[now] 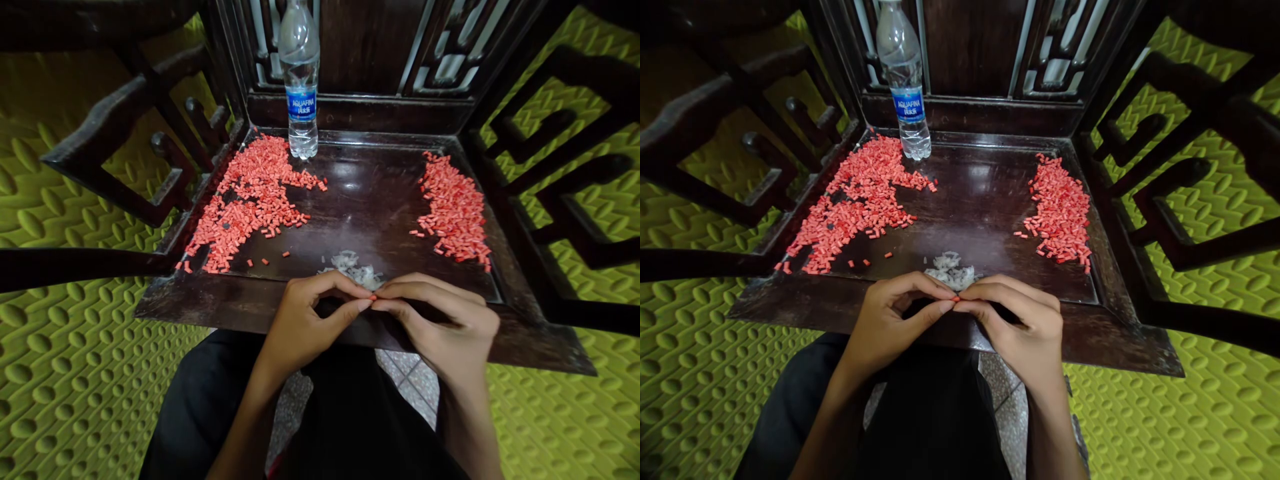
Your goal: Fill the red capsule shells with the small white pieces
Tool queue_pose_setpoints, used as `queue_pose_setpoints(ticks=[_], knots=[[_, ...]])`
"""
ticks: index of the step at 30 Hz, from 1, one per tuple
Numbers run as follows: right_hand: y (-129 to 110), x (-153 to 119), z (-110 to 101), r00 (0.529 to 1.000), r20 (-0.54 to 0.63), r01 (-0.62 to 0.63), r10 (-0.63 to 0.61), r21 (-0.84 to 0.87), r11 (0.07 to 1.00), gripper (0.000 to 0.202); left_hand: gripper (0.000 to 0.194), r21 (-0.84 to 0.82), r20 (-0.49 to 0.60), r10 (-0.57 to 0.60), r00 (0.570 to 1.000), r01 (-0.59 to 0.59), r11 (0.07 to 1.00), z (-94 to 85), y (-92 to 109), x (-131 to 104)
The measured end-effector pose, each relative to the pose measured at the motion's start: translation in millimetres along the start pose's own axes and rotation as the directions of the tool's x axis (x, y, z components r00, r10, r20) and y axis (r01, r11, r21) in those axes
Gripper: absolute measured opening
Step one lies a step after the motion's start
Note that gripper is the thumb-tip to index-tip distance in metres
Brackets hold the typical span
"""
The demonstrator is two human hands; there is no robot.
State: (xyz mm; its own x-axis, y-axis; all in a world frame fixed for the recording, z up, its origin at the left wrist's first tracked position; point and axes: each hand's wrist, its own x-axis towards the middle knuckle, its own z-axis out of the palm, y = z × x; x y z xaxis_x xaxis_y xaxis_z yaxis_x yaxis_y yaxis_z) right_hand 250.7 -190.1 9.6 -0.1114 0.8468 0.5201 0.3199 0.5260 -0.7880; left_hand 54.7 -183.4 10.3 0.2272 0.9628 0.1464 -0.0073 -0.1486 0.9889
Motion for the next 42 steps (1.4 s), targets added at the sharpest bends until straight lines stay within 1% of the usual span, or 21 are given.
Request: queue_pose_setpoints(ticks=[6,14,26,33,42], knots=[[0.4,0.2,-0.7,1.000,-0.004,-0.017,0.017,-0.014,1.000,0.019,0.003,0.003,-0.015,-0.001,1.000,0.001,1.000,0.7,0.2,0.6],[-1.7,1.5,-0.4,1.000,-0.007,-0.018,0.018,-0.021,1.000,0.020,0.003,-0.035,-0.043,-0.014,0.999,0.013,0.999,2.2,-0.8,0.0],[-0.4,2.3,-0.2,1.000,0.006,-0.001,0.001,-0.023,1.000,0.020,0.001,-0.004,-0.025,0.001,1.000,-0.001,1.000,1.7,-0.5,1.4],[-1.6,0.9,-1.2,0.999,0.036,0.031,-0.032,0.025,0.999,0.023,0.004,0.025,-0.020,-0.005,1.000,0.006,1.000,1.5,0.8,0.5],[-1.4,2.5,-0.3,0.998,0.058,0.027,-0.029,0.027,0.999,0.021,0.003,0.004,-0.007,-0.019,1.000,0.019,1.000,0.1,1.1,-0.7]])
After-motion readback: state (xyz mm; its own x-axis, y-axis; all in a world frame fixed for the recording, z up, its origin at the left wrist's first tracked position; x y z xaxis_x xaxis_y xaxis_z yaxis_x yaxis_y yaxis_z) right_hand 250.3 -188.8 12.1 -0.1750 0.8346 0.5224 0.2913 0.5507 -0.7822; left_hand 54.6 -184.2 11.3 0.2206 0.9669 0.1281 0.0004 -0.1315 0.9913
